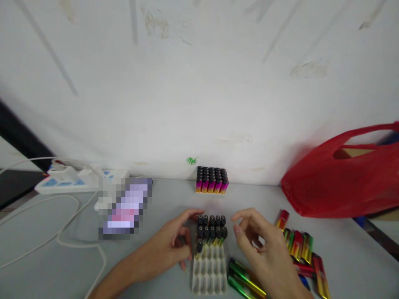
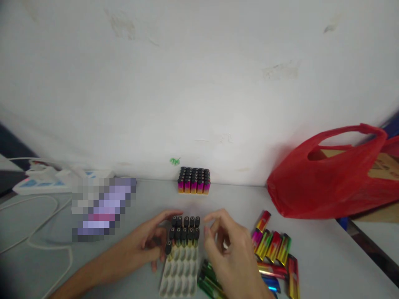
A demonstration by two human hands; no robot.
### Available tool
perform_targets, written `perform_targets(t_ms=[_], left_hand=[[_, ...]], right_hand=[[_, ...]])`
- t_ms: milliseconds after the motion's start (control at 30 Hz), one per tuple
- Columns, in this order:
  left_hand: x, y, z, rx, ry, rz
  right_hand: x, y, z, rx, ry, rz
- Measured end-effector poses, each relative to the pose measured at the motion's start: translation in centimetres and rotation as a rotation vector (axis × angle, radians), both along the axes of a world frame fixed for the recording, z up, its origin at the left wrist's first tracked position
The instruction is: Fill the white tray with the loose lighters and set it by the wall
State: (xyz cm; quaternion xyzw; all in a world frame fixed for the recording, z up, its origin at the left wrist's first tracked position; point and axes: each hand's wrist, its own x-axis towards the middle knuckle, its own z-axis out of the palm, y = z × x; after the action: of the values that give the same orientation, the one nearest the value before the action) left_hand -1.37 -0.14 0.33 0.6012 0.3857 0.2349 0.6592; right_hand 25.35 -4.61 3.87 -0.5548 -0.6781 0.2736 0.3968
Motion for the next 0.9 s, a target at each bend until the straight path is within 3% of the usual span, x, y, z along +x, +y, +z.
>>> perform_targets(t_ms=[200, 400, 667, 900], left_hand=[[-0.3, -0.2, 0.8, 0.095, 0.081, -0.043], [-1.0, -0.2, 0.7, 0.163, 0.098, -0.129], [-0.6, -0.2, 0.3, 0.145, 0.142, -0.044], [-0.8, 0.1, -0.4, 0.132, 0.128, -0.041]], right_hand=[[3.9, 2.3, 0.5, -0.242, -0.392, 0.022], [6.6, 2.3, -0.5, -0.392, -0.378, 0.145], [4.7, 2.5, -0.9, -0.302, -0.302, 0.134], [3.2, 2.2, -0.1, -0.248, -0.051, 0.205]])
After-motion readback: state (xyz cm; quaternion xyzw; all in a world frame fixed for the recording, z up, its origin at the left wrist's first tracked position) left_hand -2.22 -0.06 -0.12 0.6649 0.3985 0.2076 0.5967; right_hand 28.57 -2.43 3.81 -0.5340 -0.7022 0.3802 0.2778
